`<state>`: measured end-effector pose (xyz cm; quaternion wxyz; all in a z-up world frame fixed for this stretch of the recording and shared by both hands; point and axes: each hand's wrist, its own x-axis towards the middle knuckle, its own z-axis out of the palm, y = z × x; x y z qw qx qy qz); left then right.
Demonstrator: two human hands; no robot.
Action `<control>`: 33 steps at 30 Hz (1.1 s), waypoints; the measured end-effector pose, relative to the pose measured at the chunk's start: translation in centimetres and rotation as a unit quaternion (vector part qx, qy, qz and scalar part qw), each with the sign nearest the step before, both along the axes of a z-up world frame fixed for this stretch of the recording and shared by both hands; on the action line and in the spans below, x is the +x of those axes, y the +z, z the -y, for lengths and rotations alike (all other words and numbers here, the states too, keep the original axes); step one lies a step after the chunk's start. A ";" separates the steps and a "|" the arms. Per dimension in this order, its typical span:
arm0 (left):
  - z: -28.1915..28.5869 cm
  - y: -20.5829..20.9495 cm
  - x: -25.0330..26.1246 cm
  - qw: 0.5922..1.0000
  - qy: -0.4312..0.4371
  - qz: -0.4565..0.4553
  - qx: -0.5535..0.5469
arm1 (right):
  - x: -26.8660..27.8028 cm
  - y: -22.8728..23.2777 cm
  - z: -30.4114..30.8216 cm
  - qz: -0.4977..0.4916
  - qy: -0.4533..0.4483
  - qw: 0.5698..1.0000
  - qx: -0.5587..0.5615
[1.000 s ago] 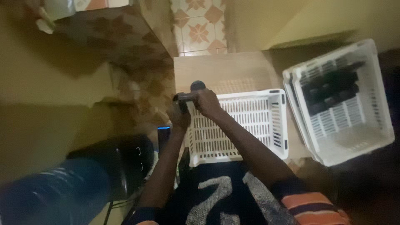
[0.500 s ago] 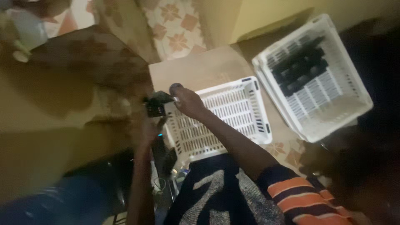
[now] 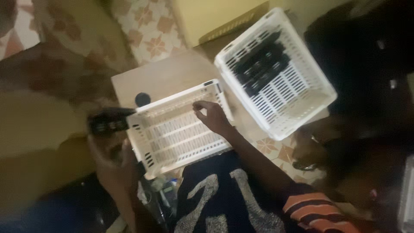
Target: The person assembles two white plastic baskets by inserting black plastic corner connectors into the basket edges. They handle the baskets and connectors one at a time, then stack the completed baskets on a table.
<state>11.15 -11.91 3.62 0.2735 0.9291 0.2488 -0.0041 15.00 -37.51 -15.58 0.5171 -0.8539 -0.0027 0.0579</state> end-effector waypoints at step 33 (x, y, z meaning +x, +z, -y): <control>34.5 -19.5 4.1 0.945 -0.251 0.000 -0.208 | -1.7 -8.6 28.0 -0.238 -0.274 0.830 0.423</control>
